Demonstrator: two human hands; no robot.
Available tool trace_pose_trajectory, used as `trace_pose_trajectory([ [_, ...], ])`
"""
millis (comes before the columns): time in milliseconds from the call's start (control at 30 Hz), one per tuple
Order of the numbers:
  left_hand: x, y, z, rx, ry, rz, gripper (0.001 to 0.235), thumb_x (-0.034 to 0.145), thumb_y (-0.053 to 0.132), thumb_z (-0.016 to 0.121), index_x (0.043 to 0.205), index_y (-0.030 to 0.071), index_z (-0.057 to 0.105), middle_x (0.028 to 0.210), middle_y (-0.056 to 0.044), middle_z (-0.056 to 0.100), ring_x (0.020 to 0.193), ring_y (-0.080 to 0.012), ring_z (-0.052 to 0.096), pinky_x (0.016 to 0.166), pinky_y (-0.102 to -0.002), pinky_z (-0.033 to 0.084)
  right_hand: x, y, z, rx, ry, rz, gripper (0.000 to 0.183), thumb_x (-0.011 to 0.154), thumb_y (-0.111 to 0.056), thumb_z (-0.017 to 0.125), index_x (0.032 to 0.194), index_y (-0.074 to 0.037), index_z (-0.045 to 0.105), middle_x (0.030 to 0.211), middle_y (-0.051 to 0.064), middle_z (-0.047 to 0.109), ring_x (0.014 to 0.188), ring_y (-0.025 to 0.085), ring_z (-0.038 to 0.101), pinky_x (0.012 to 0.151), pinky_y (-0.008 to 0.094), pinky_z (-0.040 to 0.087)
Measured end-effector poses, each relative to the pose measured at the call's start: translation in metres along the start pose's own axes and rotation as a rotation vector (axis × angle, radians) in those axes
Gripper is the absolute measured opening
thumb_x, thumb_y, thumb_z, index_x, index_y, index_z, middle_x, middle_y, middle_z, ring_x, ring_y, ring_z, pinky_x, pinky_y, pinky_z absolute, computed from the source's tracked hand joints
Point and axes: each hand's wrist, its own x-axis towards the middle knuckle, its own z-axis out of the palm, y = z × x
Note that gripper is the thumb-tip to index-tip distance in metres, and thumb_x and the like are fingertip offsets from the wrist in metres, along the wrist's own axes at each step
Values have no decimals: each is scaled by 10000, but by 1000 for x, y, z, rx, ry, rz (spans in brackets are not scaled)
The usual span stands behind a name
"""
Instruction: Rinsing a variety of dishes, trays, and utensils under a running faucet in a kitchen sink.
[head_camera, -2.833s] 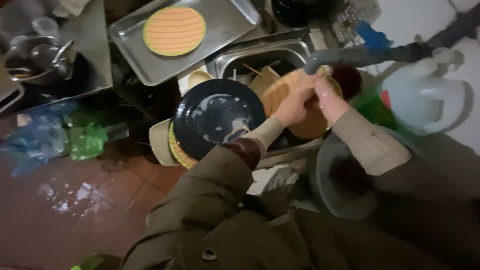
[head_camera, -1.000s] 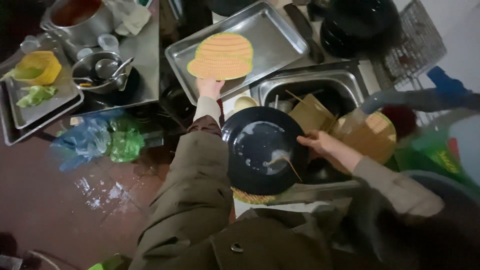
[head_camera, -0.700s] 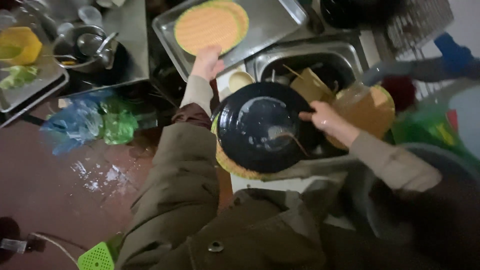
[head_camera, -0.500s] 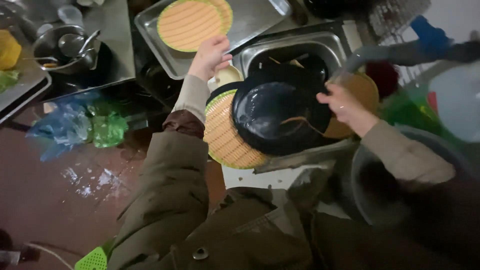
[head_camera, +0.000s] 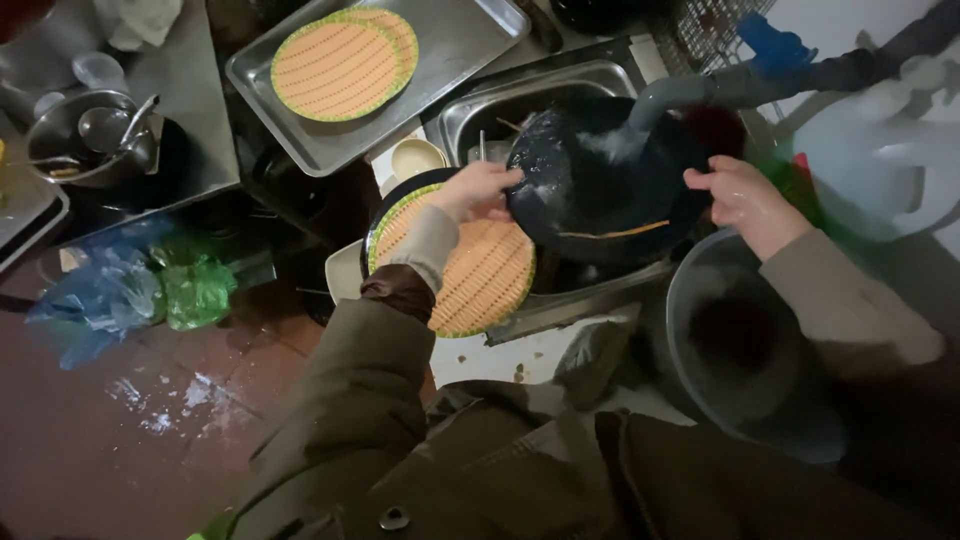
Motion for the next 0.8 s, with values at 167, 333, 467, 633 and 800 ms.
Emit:
trace_pose_trajectory([
  [167, 34, -11, -4, -61, 42, 171, 438, 901, -4, 643, 1333, 61, 617, 1142, -188, 671, 781, -351, 713, 664, -589, 666, -35, -36, 39, 61, -2, -1, 895, 961, -427, 795, 1620, -71, 306, 1634, 252, 310, 1451, 403, 412, 907, 475, 498],
  [333, 10, 9, 32, -32, 163, 417, 588, 784, -59, 607, 1364, 34, 591, 988, -200, 702, 684, -390, 730, 504, -581, 681, -11, -51, 71, 52, 30, -158, 743, 1050, -399, 680, 1571, 0, 332, 1524, 325, 373, 1380, 427, 448, 926, 547, 527],
  [467, 4, -16, 88, 897, 433, 749, 500, 789, 82, 602, 1288, 66, 639, 1056, -243, 721, 996, -491, 692, 863, -611, 577, 6, -74, 103, 113, 13, -41, 996, 911, -847, 569, 1546, -97, 406, 1508, 188, 471, 1425, 367, 413, 1022, 708, 359],
  [633, 29, -78, 135, 1326, 507, 1098, 453, 913, 85, 527, 1366, 90, 538, 1172, -196, 710, 842, -353, 751, 532, -489, 580, -6, -75, 123, 355, 92, -6, 866, 867, -679, 728, 1511, -149, 496, 1611, 192, 399, 1507, 451, 295, 1035, 821, 252],
  [800, -2, -32, 168, 785, -89, 658, 584, 1152, 455, 280, 1652, 153, 253, 1742, -114, 120, 1611, -377, 33, 1193, -782, -14, 14, -19, 86, 412, 128, -15, 876, 1006, -707, 525, 1567, -54, 368, 1656, 262, 250, 1541, 431, 235, 1149, 758, 156],
])
